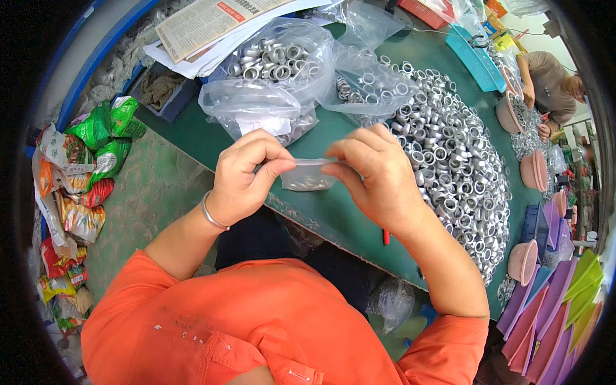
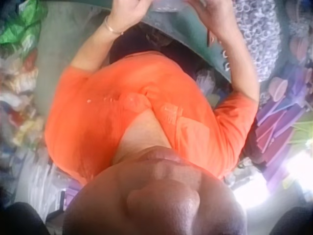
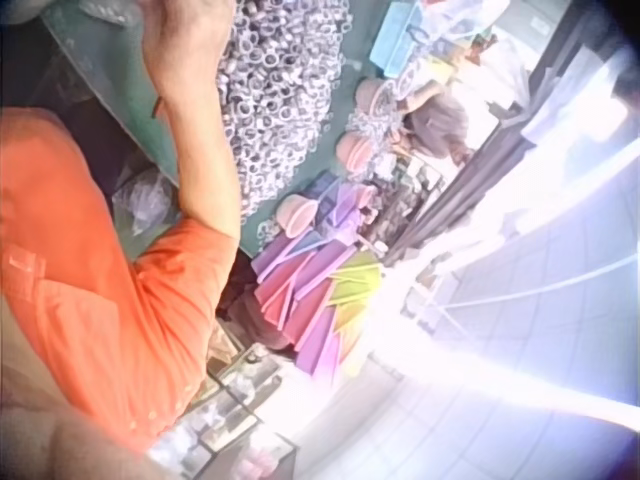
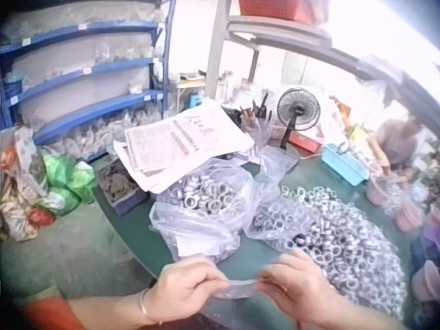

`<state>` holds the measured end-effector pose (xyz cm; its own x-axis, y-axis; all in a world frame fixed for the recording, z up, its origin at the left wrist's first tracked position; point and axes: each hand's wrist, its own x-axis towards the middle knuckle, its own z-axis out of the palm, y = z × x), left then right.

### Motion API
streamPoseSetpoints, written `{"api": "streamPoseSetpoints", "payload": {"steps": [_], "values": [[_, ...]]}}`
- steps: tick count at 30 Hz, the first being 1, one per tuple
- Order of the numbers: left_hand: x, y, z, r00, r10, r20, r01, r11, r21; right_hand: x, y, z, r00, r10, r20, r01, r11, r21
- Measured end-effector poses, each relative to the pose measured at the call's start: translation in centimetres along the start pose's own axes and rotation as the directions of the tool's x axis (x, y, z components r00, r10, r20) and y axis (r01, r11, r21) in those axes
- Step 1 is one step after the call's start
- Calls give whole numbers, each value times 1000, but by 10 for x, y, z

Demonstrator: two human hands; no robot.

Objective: The person sorts metal rings on a table and places them into small plastic bags at a workstation.

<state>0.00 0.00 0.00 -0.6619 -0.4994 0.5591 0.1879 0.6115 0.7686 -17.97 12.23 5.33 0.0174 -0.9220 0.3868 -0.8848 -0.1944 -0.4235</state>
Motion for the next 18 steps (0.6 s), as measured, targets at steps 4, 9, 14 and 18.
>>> {"api": "streamPoseSetpoints", "payload": {"steps": [4, 9, 14, 18], "values": [[5, 8, 0, 1000, -2, 17, 2, 1000, 7, 8, -4, 4, 993, -108, -47, 107, 994, -16], [2, -2, -3, 988, 144, 62, -150, 984, 100, 4, -6, 10, 994, -111, 19, 110, 991, 73], [-6, -29, -28, 986, 52, -161, 35, 866, 498, 13, 16, -20, 948, -67, -313, -89, 884, -460], [-15, -38, -21, 979, 87, -185, 49, 778, 627, 23, 59, -22, 936, -164, -312, -69, 782, -619]]}}
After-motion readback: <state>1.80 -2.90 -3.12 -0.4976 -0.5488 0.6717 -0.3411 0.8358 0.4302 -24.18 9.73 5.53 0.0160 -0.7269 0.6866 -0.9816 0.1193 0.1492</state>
